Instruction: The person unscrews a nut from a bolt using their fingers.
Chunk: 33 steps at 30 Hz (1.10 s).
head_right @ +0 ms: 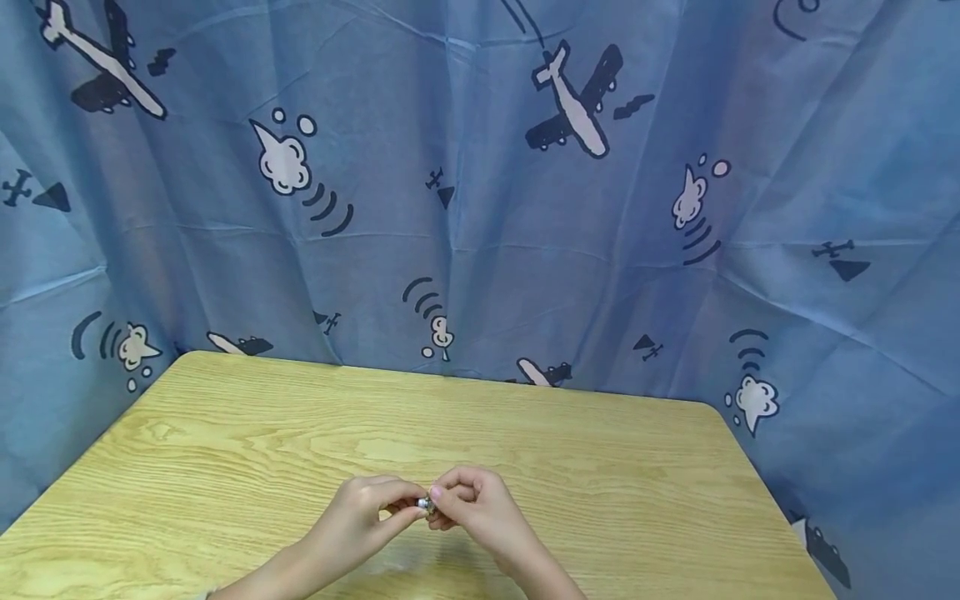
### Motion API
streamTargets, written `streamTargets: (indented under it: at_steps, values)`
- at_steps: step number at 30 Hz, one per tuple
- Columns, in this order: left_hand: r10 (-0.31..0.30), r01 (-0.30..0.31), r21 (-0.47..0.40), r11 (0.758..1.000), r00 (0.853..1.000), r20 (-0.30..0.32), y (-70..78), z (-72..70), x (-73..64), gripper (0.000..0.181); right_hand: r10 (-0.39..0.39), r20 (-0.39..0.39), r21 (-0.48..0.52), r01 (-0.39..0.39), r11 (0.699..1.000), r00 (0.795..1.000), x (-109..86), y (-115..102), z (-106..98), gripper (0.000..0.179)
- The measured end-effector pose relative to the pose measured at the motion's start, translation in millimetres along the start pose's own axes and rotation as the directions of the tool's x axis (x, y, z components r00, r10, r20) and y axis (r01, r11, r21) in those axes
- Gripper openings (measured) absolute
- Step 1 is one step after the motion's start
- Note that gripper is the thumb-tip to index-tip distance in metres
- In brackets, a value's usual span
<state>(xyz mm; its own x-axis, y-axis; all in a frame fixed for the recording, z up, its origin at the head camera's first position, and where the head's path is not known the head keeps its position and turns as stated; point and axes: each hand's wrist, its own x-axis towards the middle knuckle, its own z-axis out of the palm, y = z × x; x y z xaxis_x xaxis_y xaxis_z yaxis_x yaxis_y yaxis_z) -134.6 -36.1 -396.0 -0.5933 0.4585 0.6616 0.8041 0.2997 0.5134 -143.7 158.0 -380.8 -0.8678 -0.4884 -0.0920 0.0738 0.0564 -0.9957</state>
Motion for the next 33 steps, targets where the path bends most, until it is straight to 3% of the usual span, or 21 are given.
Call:
streamTargets:
  at_steps: [3, 6, 10, 14, 17, 23, 27, 30, 33]
  values:
    - [0.000, 0.000, 0.004, 1.000, 1.000, 0.000, -0.9, 0.0, -1.4, 0.008, -0.041, -0.017, 0.025, 0.042, 0.999, 0.999, -0.1, 0.5, 0.7, 0.027]
    - [0.001, -0.001, 0.007, 1.000, 1.000, -0.004, -0.7, -0.3, -1.6, 0.008, -0.035, -0.034, 0.037, 0.036, 0.999, 0.999, -0.3, -0.2, 2.1, 0.033]
    - [0.014, -0.014, -0.001, 1.000, 1.000, -0.017, 0.3, -0.6, -0.8, 0.009, 0.019, 0.001, 0.046, -0.019, 0.999, 1.000, 0.6, 0.0, 4.6, 0.025]
    - [0.030, -0.030, -0.007, 1.000, 0.999, -0.022, 1.3, -1.6, -1.0, 0.009, -0.003, 0.020, 0.050, 0.002, 0.999, 1.000, -0.3, 1.1, 3.6, 0.015]
    - [0.033, -0.033, -0.010, 0.999, 0.999, -0.023, 1.2, -2.0, -1.6, 0.009, -0.042, 0.001, 0.053, 0.042, 0.998, 0.999, -1.1, 0.3, 2.4, 0.024]
    - [0.025, -0.025, -0.009, 1.000, 0.999, -0.023, 2.4, -1.4, -1.9, 0.010, 0.014, 0.076, 0.071, -0.020, 0.997, 0.997, -0.4, 1.3, 5.9, 0.024]
    - [0.014, -0.014, -0.003, 1.000, 1.000, -0.019, 3.7, -1.4, -1.3, 0.010, -0.026, 0.081, 0.096, 0.018, 0.995, 0.996, -0.5, 3.5, 5.6, 0.015]
    - [0.012, -0.012, -0.003, 1.000, 1.000, -0.025, 3.4, -2.0, -1.4, 0.010, -0.051, 0.050, 0.083, 0.047, 0.995, 0.997, -1.4, 1.7, 4.2, 0.024]
    - [0.016, -0.016, -0.005, 1.000, 0.999, -0.040, 2.8, -2.1, -1.3, 0.011, -0.024, 0.061, 0.065, 0.020, 0.998, 0.998, -2.1, -0.4, 5.1, 0.025]
